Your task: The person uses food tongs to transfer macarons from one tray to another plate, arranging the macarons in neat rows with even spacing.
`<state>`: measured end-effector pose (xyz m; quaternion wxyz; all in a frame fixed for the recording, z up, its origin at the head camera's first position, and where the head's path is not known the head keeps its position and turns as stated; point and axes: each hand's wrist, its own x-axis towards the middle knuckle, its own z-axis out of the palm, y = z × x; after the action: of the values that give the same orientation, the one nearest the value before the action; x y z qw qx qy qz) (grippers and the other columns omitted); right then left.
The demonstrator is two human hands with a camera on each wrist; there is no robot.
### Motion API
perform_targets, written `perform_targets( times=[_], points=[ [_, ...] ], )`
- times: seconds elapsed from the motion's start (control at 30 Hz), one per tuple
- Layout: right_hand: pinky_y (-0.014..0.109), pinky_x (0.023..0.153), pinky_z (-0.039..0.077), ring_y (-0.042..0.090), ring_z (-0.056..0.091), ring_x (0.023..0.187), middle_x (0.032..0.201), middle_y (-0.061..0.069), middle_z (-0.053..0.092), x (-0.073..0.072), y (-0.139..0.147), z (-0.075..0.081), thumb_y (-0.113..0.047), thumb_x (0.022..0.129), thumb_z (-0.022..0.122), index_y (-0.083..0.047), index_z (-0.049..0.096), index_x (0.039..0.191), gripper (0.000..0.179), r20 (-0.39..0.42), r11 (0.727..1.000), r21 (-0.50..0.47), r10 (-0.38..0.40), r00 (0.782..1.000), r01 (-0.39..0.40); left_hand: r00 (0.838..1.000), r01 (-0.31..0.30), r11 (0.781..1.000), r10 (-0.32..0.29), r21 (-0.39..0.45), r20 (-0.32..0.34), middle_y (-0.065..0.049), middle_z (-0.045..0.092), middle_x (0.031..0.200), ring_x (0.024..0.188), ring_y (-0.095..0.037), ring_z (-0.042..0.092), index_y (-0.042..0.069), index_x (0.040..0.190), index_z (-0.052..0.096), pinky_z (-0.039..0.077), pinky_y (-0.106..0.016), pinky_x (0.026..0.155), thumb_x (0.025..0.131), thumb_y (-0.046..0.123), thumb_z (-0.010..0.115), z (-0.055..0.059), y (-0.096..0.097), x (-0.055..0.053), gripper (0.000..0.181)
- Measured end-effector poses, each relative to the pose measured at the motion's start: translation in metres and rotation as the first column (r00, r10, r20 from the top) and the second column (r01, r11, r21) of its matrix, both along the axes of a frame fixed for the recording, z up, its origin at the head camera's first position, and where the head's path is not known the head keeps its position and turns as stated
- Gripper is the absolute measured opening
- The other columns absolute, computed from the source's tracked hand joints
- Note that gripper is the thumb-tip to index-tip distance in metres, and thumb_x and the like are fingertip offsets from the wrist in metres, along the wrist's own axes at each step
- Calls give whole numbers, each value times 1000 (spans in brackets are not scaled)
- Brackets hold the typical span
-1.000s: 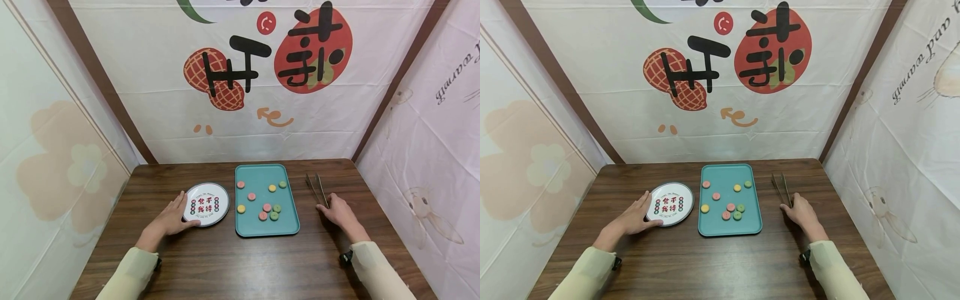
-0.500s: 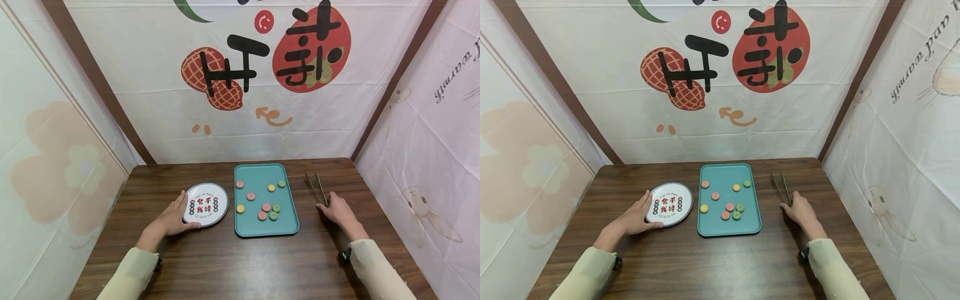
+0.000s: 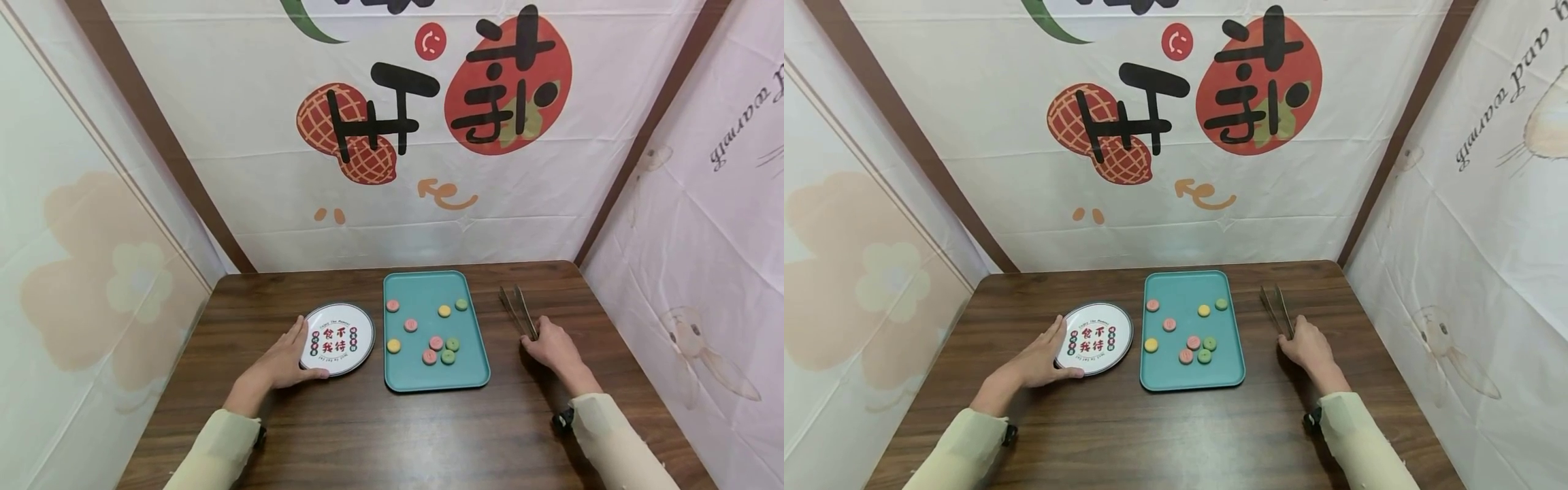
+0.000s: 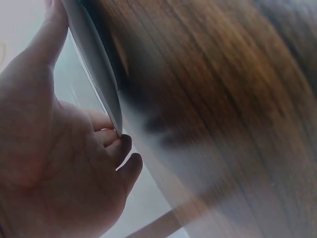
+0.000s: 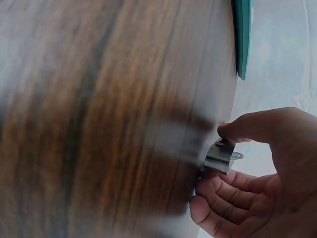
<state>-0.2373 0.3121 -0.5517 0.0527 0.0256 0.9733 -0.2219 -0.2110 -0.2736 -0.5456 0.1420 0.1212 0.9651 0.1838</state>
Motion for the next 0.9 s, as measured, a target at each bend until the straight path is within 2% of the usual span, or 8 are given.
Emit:
perform_targets(
  times=[0.27,0.43,0.57,0.7,0.9],
  points=[
    [54,72,55,34,61,75,88,22,64,0,1,3,-23,99,65,7,49,112,37,-21,998,-64,-6,1000,5,1000,-15,1000,15,7,9,-34,3,175,159,-56,16,-13,166,7,24,-68,127,83,75,79,-1,2,1,140],
    [55,73,55,35,63,78,95,27,66,0,1,2,-21,100,64,11,47,127,45,-10,995,-97,-4,1000,3,1000,-18,1000,18,5,7,-34,2,175,160,-55,15,-14,166,7,24,-67,128,83,76,78,-3,2,1,141],
    [61,82,56,45,67,93,112,37,66,0,0,1,-23,104,62,15,45,137,53,4,995,-101,-10,1000,10,1000,-25,1000,25,7,8,-33,2,175,160,-55,15,-13,166,7,24,-67,128,83,76,78,-4,3,1,141],
    [65,88,55,54,65,108,120,40,63,1,-1,1,-30,108,62,16,45,138,58,-10,996,-92,-13,1000,12,999,-34,999,34,10,9,-33,2,175,159,-55,15,-13,166,8,24,-68,128,83,75,79,-3,4,3,140],
    [62,85,57,48,69,100,115,38,67,1,2,-4,-31,108,64,18,50,138,59,-65,995,-99,-26,998,19,999,-46,999,46,13,10,-32,1,176,159,-56,14,-11,167,7,24,-68,128,83,75,79,-2,4,5,141]
  ],
)
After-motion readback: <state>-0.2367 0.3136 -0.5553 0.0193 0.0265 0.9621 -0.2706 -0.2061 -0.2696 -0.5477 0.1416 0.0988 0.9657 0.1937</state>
